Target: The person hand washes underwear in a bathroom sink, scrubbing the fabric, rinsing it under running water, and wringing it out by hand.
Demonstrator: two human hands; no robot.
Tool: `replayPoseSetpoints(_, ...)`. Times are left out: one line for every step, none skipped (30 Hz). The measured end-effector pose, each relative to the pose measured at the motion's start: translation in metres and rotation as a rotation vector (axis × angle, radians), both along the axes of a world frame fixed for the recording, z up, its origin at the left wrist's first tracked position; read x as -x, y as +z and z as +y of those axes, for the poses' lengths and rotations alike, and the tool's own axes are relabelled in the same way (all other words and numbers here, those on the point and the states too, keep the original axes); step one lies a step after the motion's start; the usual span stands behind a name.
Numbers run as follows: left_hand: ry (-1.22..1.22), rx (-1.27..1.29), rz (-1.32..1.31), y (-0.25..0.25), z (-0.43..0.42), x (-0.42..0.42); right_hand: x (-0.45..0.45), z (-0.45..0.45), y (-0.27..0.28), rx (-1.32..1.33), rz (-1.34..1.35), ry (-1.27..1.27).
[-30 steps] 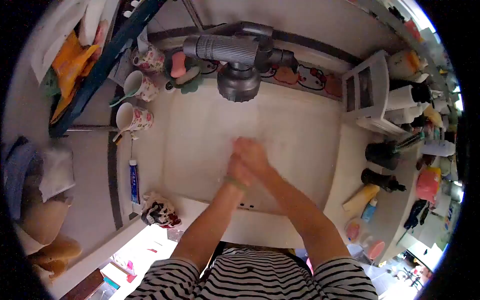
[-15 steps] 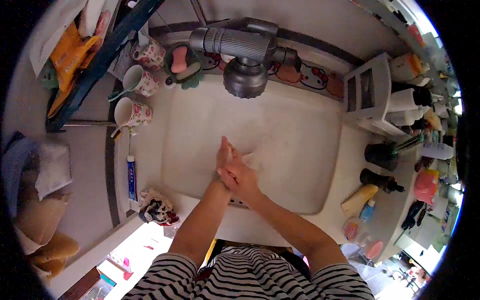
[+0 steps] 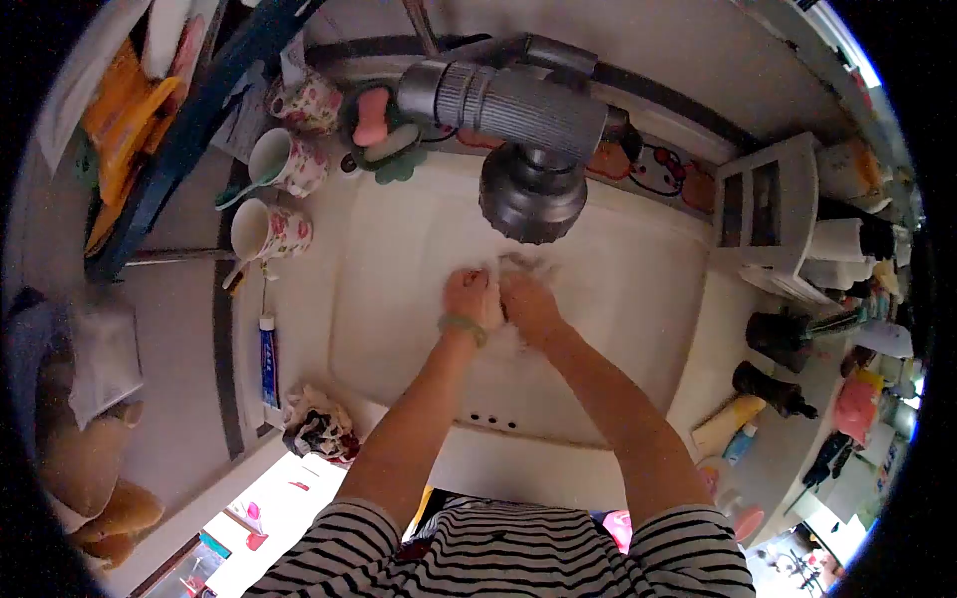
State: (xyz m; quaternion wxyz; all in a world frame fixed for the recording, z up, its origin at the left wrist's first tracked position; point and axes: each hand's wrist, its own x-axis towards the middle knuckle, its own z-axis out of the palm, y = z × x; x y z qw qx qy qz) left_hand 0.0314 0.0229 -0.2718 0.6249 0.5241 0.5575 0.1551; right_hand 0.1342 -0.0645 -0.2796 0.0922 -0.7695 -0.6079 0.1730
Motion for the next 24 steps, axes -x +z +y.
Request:
replayPoseSetpoints(0.091, 0.046, -0.035, 0.030, -0.005, -0.003, -0.016, 0.004, 0.033, 0.001, 0.000, -0.004)
replayPoseSetpoints(0.184, 0.090, -0.070, 0.048, -0.006, -0.004, -0.039, 0.007, 0.085, 0.204, 0.218, -0.143)
replayPoseSetpoints(0.186, 0.089, -0.071, 0.031, -0.006, -0.001, -0.037, 0.013, 0.084, 0.266, 0.183, -0.381)
replayPoseSetpoints(0.201, 0.081, 0.005, -0.003, -0.005, 0.005, -0.036, 0.018, 0.082, 0.315, 0.155, -0.626)
replayPoseSetpoints(0.216, 0.072, 0.076, -0.025, -0.004, 0.007, -0.037, 0.018, 0.079, 0.311, 0.151, -0.626)
replayPoseSetpoints(0.216, 0.071, 0.071, -0.029, -0.004, 0.002, -0.039, 0.015, 0.078, 0.254, 0.169, -0.564)
replayPoseSetpoints(0.218, 0.043, 0.039, -0.034, -0.007, -0.001, -0.038, 0.010, 0.077, 0.200, 0.190, -0.500)
replayPoseSetpoints(0.220, 0.014, 0.011, -0.038, -0.010, -0.001, -0.037, 0.004, 0.076, 0.147, 0.214, -0.436)
replayPoseSetpoints(0.220, 0.009, 0.012, -0.035, -0.008, 0.000, -0.035, 0.001, 0.074, 0.089, 0.238, -0.373)
replayPoseSetpoints(0.282, 0.127, -0.023, -0.026, -0.006, 0.001, -0.033, 0.000, 0.071, 0.029, 0.260, -0.306)
replayPoseSetpoints(0.341, 0.250, -0.061, -0.016, -0.005, 0.000, -0.031, 0.002, 0.054, 0.025, 0.258, -0.307)
replayPoseSetpoints(0.394, 0.378, -0.104, -0.005, -0.007, -0.003, -0.030, 0.004, 0.026, -0.095, 0.474, -0.565)
replayPoseSetpoints(0.447, 0.511, -0.148, -0.001, -0.010, -0.007, -0.030, 0.008, 0.028, -0.220, 0.687, -0.820)
replayPoseSetpoints(0.470, 0.580, -0.169, -0.003, -0.012, -0.008, -0.010, 0.004, 0.031, -0.291, 0.665, -0.749)
replayPoseSetpoints(0.494, 0.649, -0.189, -0.007, -0.016, -0.009, 0.021, 0.003, 0.056, -0.363, 0.644, -0.678)
replayPoseSetpoints(0.504, 0.707, -0.247, -0.001, -0.017, -0.007, 0.045, -0.002, 0.074, -0.388, 0.781, -0.643)
replayPoseSetpoints(0.497, 0.758, -0.319, 0.016, -0.021, -0.004, 0.051, -0.003, 0.084, -0.404, 0.850, -0.626)
replayPoseSetpoints(0.472, 0.806, -0.422, 0.043, -0.026, -0.001, 0.057, -0.005, 0.094, -0.419, 0.920, -0.609)
replayPoseSetpoints(0.443, 0.831, -0.504, 0.063, -0.031, -0.001, 0.053, -0.004, 0.101, -0.462, 0.858, -0.454)
replayPoseSetpoints(0.426, 0.835, -0.551, 0.074, -0.036, -0.004, 0.044, 0.000, 0.108, -0.482, 0.827, -0.376)
replayPoseSetpoints(0.404, 0.807, -0.564, 0.076, -0.042, -0.011, 0.036, 0.004, 0.116, -0.503, 0.798, -0.299)
replayPoseSetpoints(0.385, 0.780, -0.579, 0.074, -0.046, -0.017, 0.015, 0.018, 0.123, -0.328, 0.687, -0.452)
replayPoseSetpoints(0.369, 0.759, -0.612, 0.065, -0.046, -0.017, 0.005, 0.024, 0.126, -0.148, 0.573, -0.601)
replayPoseSetpoints(0.332, 0.753, -0.685, 0.051, -0.042, -0.013, 0.015, 0.021, 0.122, -0.151, 0.573, -0.605)
